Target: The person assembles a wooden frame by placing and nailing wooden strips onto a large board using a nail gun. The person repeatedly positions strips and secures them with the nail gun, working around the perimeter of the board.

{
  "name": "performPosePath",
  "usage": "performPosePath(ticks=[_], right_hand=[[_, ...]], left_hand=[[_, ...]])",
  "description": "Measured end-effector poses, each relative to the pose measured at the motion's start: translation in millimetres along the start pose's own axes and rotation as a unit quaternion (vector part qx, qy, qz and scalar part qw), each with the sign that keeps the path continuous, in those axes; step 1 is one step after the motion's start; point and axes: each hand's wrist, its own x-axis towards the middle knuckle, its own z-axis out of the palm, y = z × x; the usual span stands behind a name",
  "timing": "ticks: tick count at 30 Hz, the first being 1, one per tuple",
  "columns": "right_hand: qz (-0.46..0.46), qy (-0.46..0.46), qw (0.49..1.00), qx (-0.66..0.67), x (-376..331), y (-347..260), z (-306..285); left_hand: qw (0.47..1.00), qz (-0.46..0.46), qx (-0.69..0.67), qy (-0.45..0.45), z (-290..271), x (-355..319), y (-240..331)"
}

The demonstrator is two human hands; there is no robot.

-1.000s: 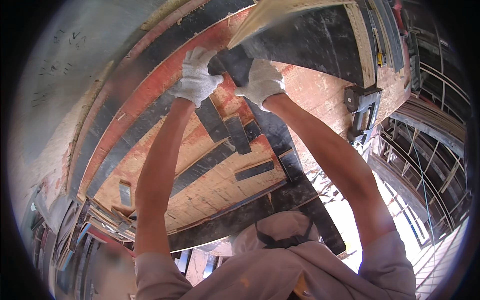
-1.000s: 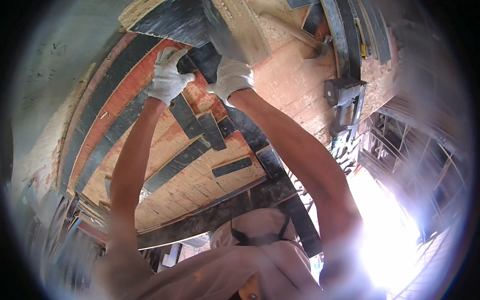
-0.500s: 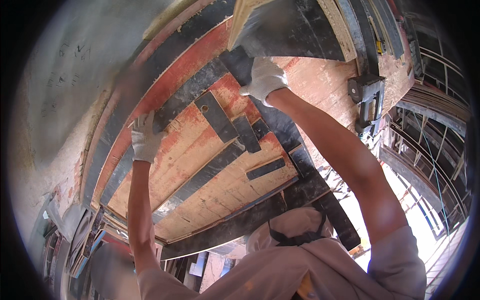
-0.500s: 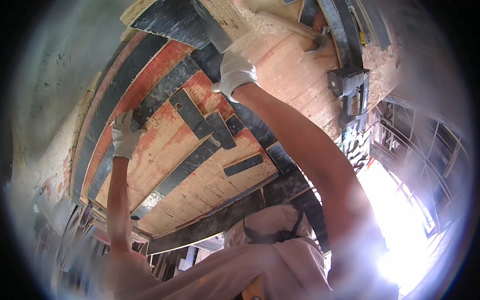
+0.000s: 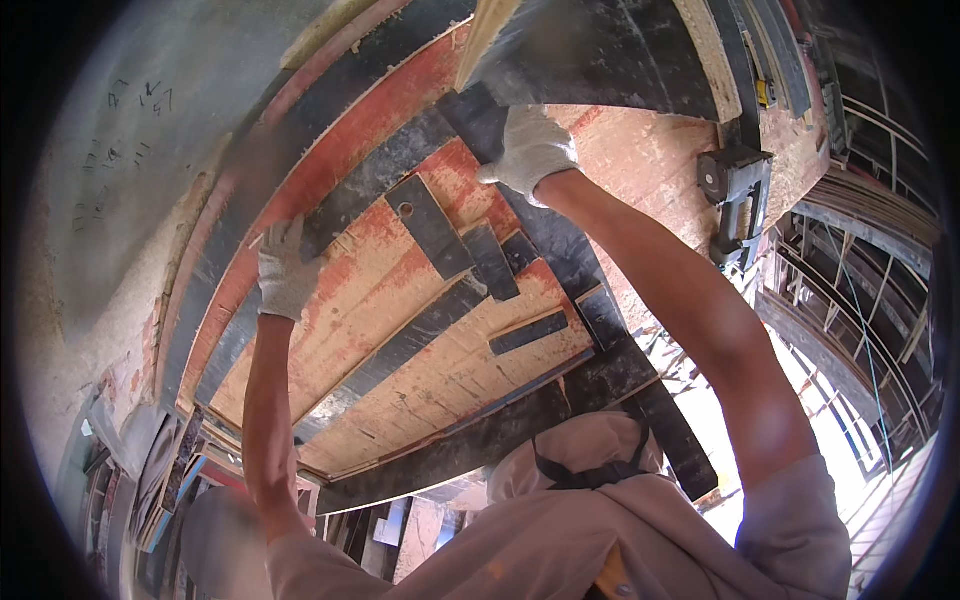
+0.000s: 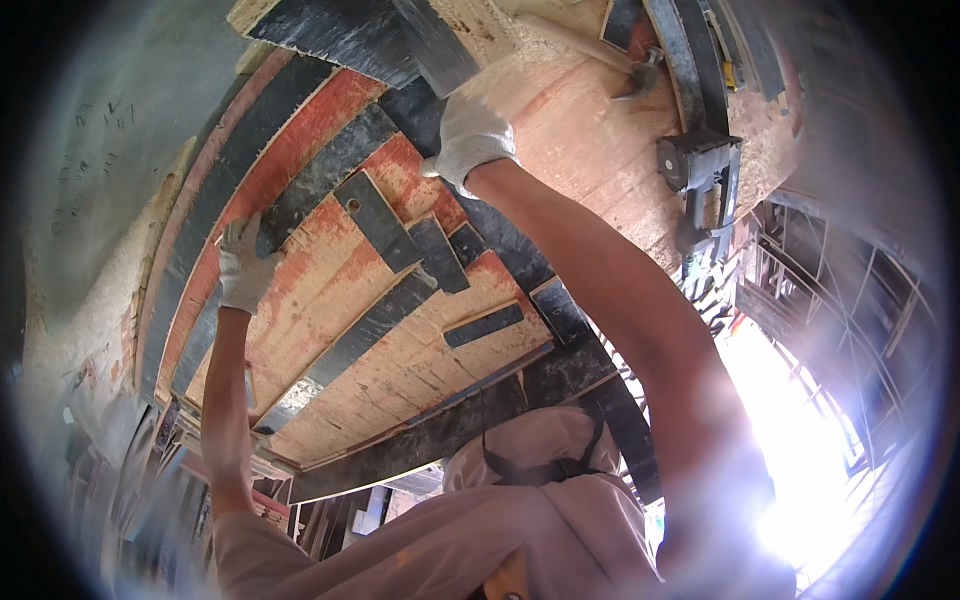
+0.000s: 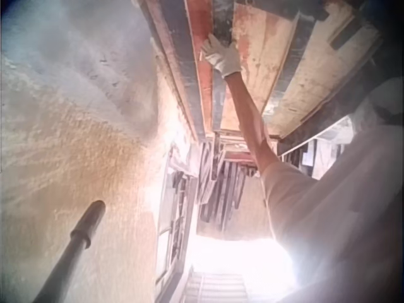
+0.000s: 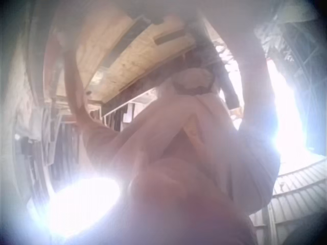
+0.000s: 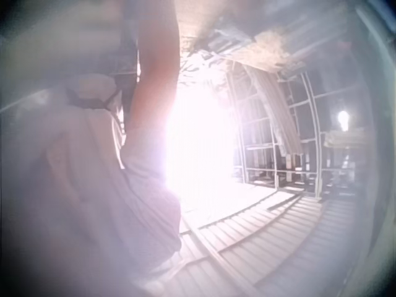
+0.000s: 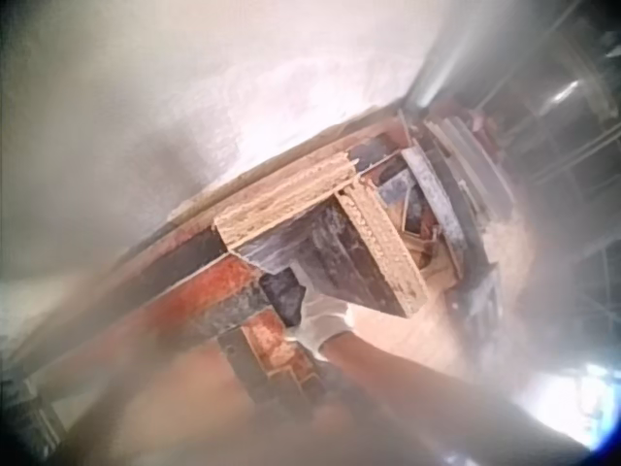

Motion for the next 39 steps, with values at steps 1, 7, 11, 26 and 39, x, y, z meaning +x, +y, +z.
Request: performPosePath(ticks=[1, 7, 11, 26, 39], right_hand=[[0.0, 0.003, 1.0, -0.004, 1, 0, 1], [-0.024, 0.012, 1.0, -0.012, -1, 0, 3], [-0.032, 0.02, 0.999, -0.013, -2, -2, 0], [0.002, 0.019, 1.0, -0.005, 0, -1, 2], [0.011, 0.022, 1.0, -0.001, 1, -1, 5]], left_hand=[[1.0, 0.0, 0.003, -0.002, 0, 0, 0], [1.0, 0.0, 0.019, 0.006, 0, -2, 0], [1.0, -0.019, 0.02, 0.008, 0, 3, -2], [0.975, 0.072, -0.124, 0.172, 10, 142, 174], [0.967, 0.12, -0.151, 0.167, 8, 159, 166]])
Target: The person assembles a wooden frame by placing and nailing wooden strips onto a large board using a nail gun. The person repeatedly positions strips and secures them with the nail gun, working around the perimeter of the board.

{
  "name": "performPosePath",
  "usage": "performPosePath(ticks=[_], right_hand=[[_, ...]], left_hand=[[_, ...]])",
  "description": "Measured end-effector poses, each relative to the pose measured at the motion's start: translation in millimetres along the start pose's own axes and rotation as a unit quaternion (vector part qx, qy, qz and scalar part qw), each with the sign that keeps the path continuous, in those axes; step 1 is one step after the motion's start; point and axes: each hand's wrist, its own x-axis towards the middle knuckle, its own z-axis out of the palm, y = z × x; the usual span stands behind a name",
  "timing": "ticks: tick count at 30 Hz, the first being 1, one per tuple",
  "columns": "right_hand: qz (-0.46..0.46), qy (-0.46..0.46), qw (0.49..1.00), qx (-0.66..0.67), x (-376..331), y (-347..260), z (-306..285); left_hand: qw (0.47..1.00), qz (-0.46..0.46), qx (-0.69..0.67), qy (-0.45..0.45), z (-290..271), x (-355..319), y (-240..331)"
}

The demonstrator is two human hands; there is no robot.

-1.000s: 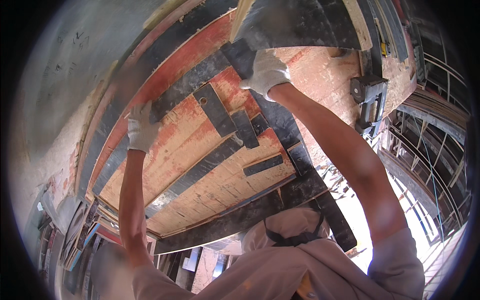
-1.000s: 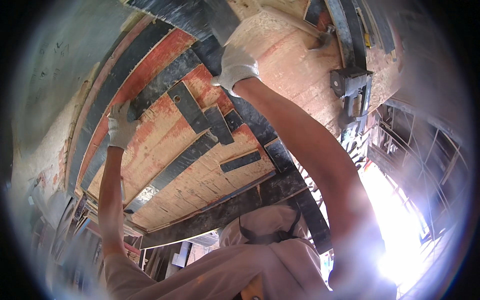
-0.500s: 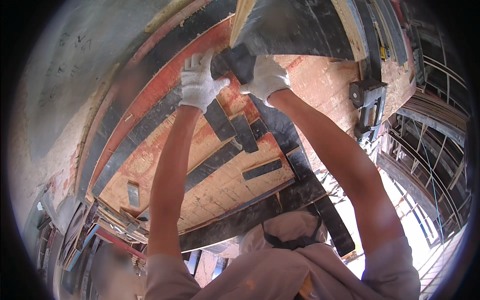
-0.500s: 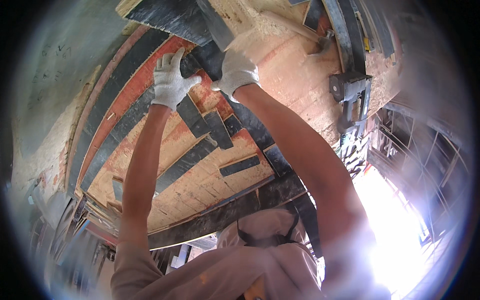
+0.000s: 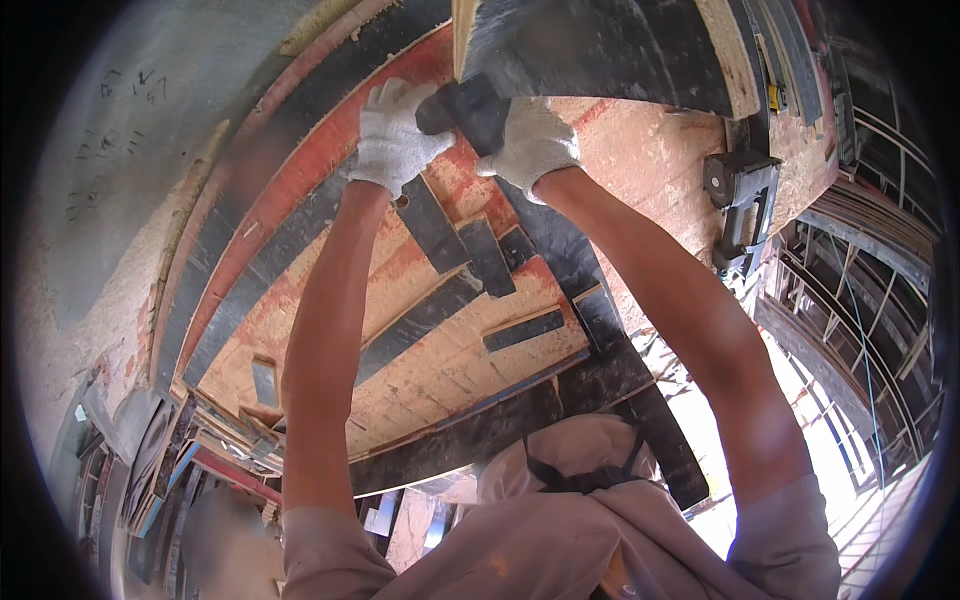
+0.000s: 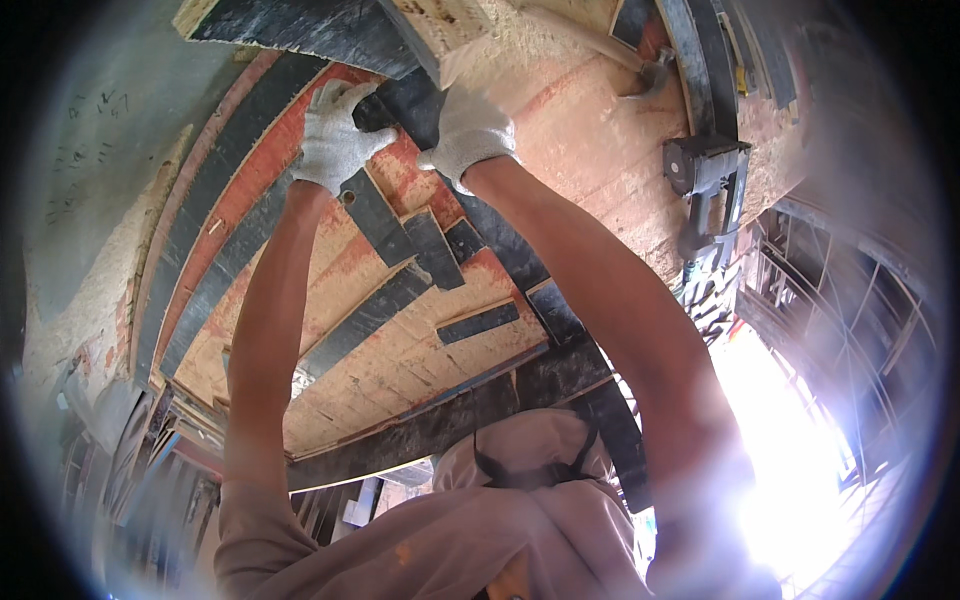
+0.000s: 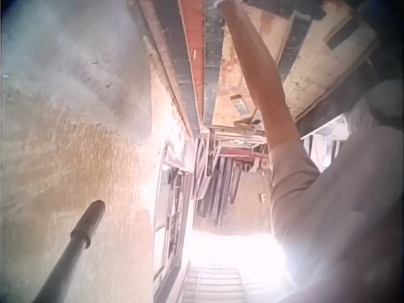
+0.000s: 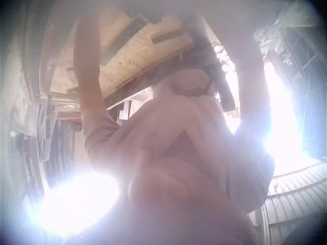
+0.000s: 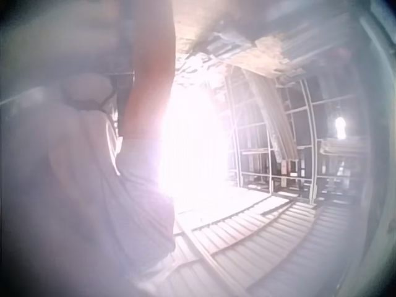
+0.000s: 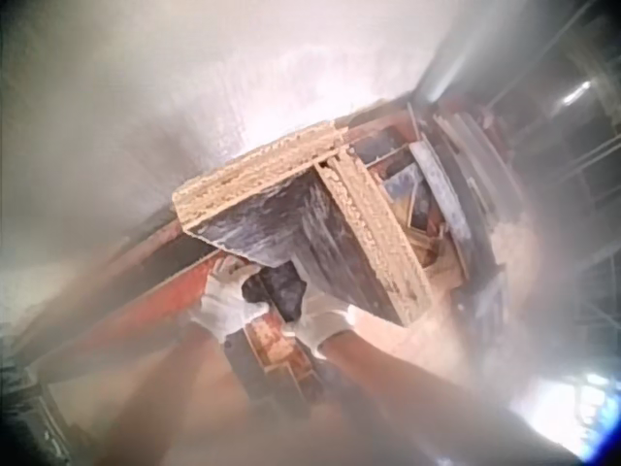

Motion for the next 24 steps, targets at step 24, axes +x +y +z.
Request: performPosePath(ticks=[24], right_hand=[[0.011, 0.022, 0.999, 0.038, -9, 0, 4]], left_hand=[[0.987, -0.049, -0.012, 0.15, -7, -94, 70]])
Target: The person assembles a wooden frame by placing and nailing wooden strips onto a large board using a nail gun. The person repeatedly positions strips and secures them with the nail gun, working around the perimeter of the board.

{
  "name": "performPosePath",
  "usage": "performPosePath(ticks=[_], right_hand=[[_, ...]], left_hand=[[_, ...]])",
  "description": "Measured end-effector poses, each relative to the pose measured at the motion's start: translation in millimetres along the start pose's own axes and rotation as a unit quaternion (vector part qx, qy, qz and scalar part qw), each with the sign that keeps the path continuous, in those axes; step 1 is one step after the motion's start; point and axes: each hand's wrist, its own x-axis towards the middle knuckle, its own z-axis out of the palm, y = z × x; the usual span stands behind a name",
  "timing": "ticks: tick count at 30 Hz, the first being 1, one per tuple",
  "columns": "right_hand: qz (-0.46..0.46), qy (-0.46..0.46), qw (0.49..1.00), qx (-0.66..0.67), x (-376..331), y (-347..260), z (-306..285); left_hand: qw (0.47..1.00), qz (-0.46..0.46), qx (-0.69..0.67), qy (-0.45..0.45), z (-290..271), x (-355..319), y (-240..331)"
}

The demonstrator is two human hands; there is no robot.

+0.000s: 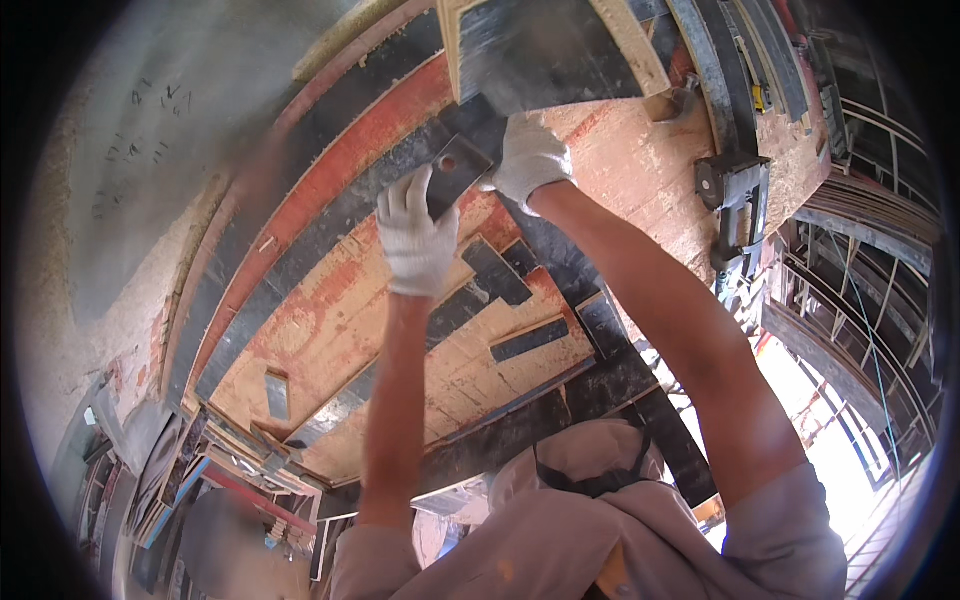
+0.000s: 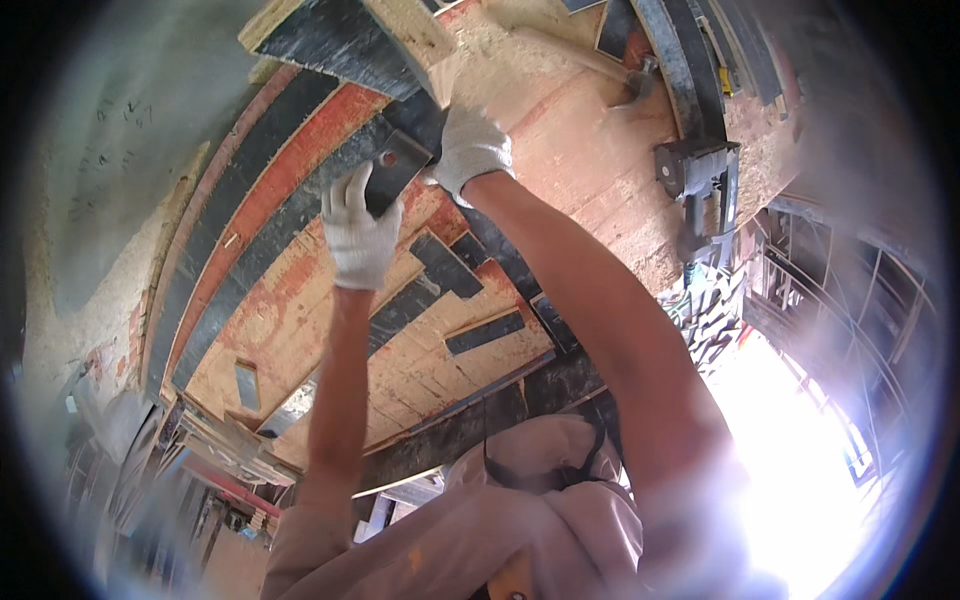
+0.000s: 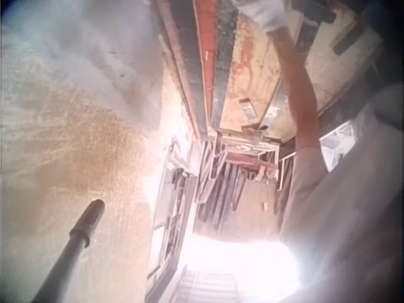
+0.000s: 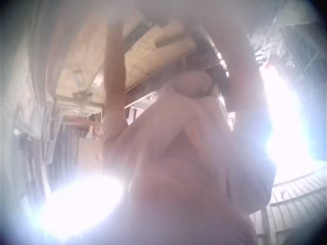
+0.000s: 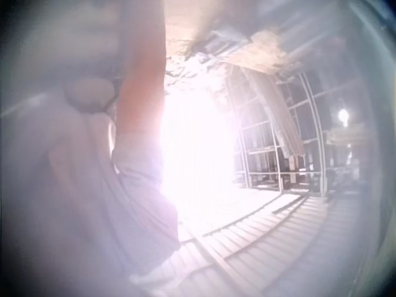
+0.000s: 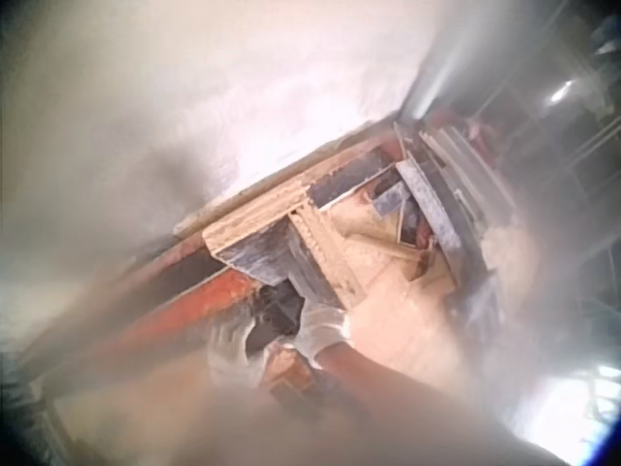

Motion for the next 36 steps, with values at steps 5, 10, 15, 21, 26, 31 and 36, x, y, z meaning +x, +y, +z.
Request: performPosePath(ticks=[5, 10, 15, 21, 26, 31, 36], right_hand=[[-0.005, -0.007, 1.0, 0.004, 2, -2, -6], [-0.008, 0.008, 1.0, 0.013, 3, 3, 0], [-0.009, -0.007, 1.0, 0.019, 5, 4, -1], [-0.013, 0.008, 1.0, 0.008, 6, 4, 4], [-0.011, -0.019, 1.0, 0.013, 4, 2, -6], [0.0, 0.003, 1.0, 0.024, 5, 7, -2], [0.004, 0.005, 1.0, 0.015, 3, 5, -3]], left_hand=[[0.99, 0.107, 0.023, -0.088, 21, 66, -31], [0.983, 0.146, 0.025, -0.108, 26, 80, -43], [0.983, 0.132, 0.047, -0.118, 29, 78, -42], [0.98, 0.15, 0.054, -0.119, 24, 83, -41], [0.996, -0.012, 0.062, -0.07, 1, 44, -3], [0.813, -0.546, -0.2, -0.008, -37, -17, 47], [0.947, -0.317, 0.04, -0.012, -33, -72, 22]])
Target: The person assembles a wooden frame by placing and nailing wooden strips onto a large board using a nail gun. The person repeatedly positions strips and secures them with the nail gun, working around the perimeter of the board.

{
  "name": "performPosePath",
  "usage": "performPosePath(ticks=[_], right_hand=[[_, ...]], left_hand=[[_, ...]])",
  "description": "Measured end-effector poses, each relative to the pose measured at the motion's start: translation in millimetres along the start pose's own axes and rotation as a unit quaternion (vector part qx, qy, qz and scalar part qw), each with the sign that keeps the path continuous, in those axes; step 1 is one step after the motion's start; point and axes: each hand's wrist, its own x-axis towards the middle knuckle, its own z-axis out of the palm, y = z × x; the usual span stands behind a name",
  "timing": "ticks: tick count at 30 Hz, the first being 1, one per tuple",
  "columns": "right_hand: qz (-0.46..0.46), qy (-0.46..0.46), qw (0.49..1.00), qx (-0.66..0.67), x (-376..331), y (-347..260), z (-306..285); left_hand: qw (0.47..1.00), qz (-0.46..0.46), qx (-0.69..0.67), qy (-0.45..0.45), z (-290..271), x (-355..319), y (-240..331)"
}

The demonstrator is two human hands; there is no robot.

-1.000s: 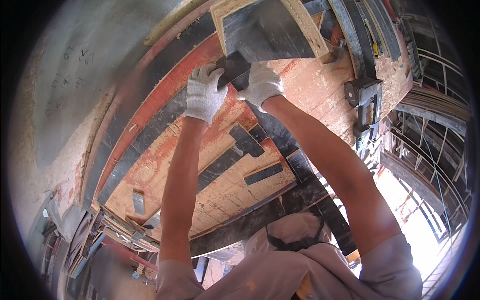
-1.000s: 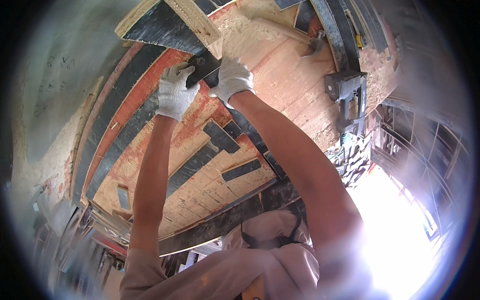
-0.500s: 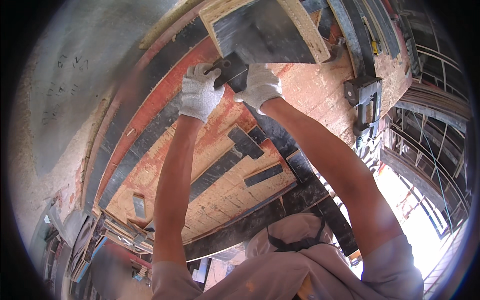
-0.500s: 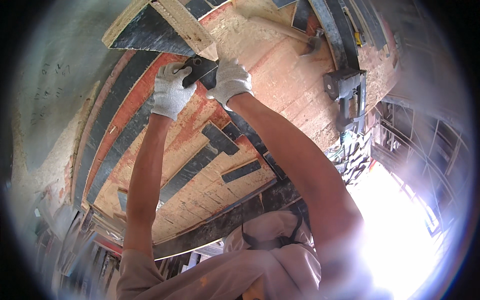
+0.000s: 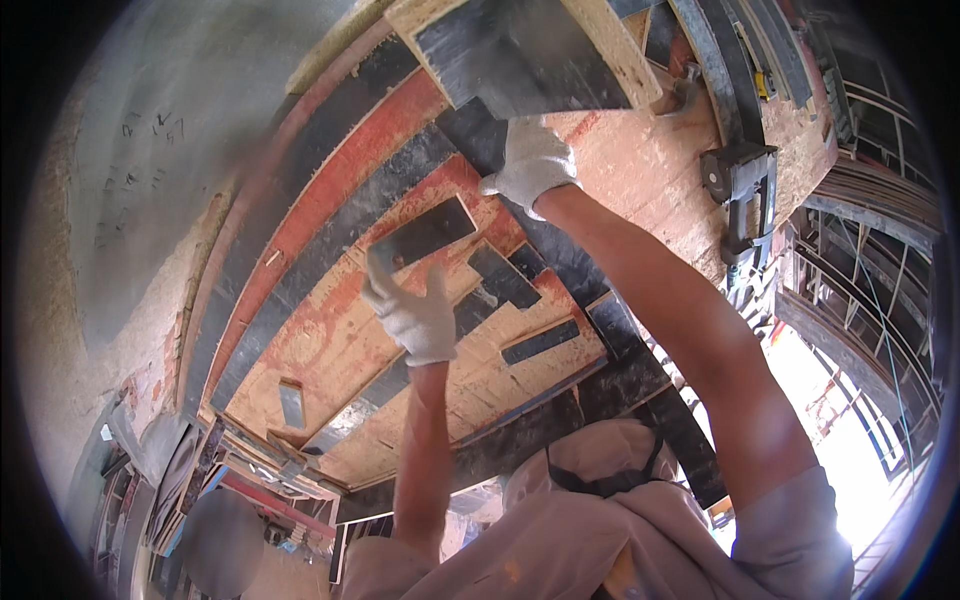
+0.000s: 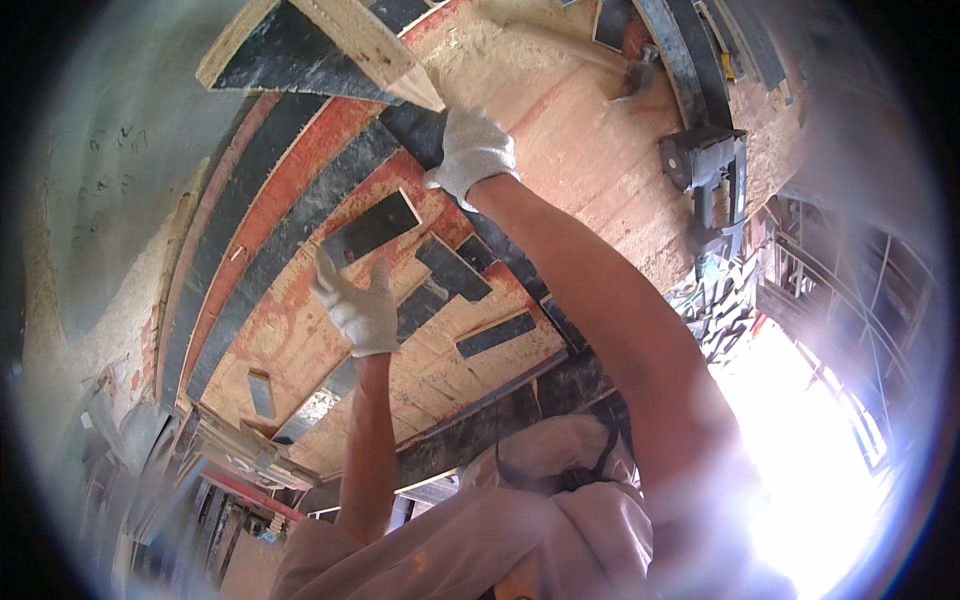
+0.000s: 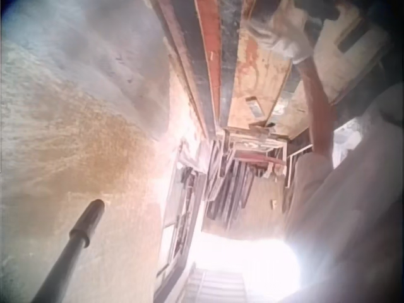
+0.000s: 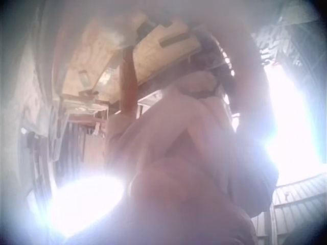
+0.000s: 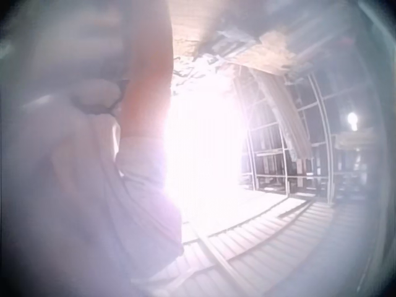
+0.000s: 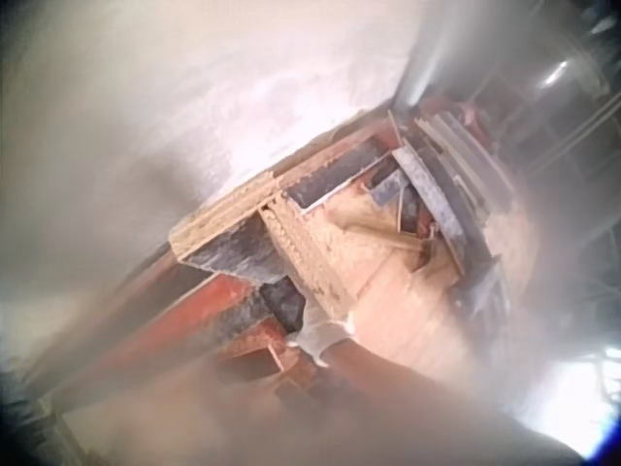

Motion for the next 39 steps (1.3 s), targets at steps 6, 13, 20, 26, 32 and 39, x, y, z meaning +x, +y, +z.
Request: performPosePath(ticks=[6, 13, 20, 26, 32, 39], right_hand=[[-0.011, -0.006, 1.0, 0.017, -3, -6, -2], [-0.006, 0.021, 1.0, 0.015, -1, 2, 7], [-0.015, 0.001, 1.0, 0.011, 0, -2, 2], [-0.031, 0.023, 0.998, 0.042, 2, 5, 7], [-0.019, 0.009, 0.999, 0.037, -1, 3, 4], [-0.021, 0.031, 0.999, 0.014, 0, 0, 9]], left_hand=[[0.926, 0.299, 0.195, -0.124, 3, 53, -52], [0.936, 0.347, 0.028, -0.051, 1, 81, -3], [0.914, 0.403, 0.029, -0.033, 41, 135, 25], [0.901, 0.431, 0.024, -0.044, 44, 144, 25], [0.893, 0.446, 0.018, -0.055, 41, 151, 24], [0.881, 0.468, -0.017, -0.063, 47, 162, 17]])
